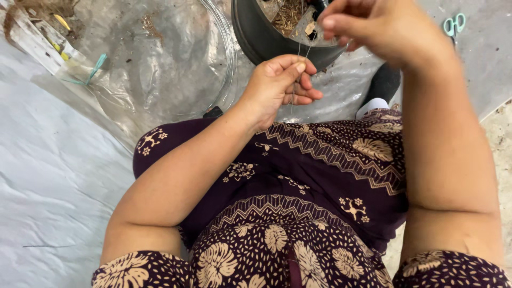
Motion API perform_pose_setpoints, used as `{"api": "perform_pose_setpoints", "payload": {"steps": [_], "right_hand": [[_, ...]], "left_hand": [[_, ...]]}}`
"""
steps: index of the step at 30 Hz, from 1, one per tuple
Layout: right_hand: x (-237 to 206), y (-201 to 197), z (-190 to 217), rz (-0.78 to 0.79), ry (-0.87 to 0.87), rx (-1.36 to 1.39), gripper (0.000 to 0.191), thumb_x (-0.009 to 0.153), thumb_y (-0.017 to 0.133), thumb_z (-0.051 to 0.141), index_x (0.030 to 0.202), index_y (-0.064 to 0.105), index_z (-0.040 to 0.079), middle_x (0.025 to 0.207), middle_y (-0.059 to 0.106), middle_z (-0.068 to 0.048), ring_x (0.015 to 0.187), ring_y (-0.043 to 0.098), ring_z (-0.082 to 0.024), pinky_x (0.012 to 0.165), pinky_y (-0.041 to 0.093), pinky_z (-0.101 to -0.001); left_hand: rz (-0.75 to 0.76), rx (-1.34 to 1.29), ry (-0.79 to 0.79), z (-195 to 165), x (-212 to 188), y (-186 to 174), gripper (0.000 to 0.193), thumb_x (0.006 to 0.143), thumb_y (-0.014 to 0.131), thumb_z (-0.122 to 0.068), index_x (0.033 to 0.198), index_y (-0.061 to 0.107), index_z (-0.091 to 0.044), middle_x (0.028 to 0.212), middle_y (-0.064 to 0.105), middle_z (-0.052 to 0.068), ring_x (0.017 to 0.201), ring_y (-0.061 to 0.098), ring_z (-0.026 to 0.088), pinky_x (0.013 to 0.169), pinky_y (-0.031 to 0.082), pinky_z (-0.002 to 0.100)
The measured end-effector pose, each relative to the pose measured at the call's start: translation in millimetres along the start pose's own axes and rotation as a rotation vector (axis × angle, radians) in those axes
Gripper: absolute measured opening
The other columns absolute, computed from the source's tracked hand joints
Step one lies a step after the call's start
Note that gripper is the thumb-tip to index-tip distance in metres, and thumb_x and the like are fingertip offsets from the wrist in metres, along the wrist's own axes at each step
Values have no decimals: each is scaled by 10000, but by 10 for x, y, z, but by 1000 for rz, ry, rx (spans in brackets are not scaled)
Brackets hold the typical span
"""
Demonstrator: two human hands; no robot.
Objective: The person sits on a plastic sheet and repeatedly bends and twists thin metal wire by hand into small loops and shapes. They pull wire from a coil, form loops, and place the shaped pieces into a nearby black bucket.
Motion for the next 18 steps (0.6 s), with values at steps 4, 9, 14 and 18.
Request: {"api": "perform_pose_setpoints", "payload": {"steps": [4, 9, 14, 18], "right_hand": [[-70, 246, 184, 4, -57, 81, 122, 1065, 704, 134, 1073, 707, 12, 925, 714, -23, 791, 643, -71, 711, 530, -218], [-78, 260, 213, 23, -38, 78, 115, 1070, 675, 109, 1042, 709, 2, 899, 725, -43, 784, 677, -78, 725, 575, -225], [-88, 249, 132, 60, -8, 154, 89, 1046, 678, 74, 1037, 719, -4, 904, 735, -57, 780, 687, -88, 720, 578, -227], [-124, 262, 106, 91, -2, 132, 102, 1042, 672, 71, 1034, 720, -18, 907, 733, -63, 792, 692, -100, 733, 582, -234]], "left_hand": [[13, 4, 1, -22, -29, 59, 235, 1080, 511, -202, 1082, 670, -29, 839, 651, 27, 840, 782, 223, 685, 619, 285], [6, 63, -16, -45, -36, 93, 254, 1072, 516, -201, 1103, 691, -19, 821, 660, 34, 811, 778, 219, 672, 620, 277], [2, 105, -55, -69, -52, 88, 263, 1060, 521, -194, 1117, 706, -16, 821, 664, 36, 803, 785, 215, 656, 615, 270], [27, 141, -85, -48, -44, 105, 263, 1054, 522, -186, 1133, 708, -19, 823, 671, 38, 783, 783, 208, 642, 610, 267]]}}
Point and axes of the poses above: each hand's wrist, its own x-axis towards the middle knuckle, its own y-axis out of the palm, z = x × y, the point moved 2 cm from there along x, towards the middle knuckle
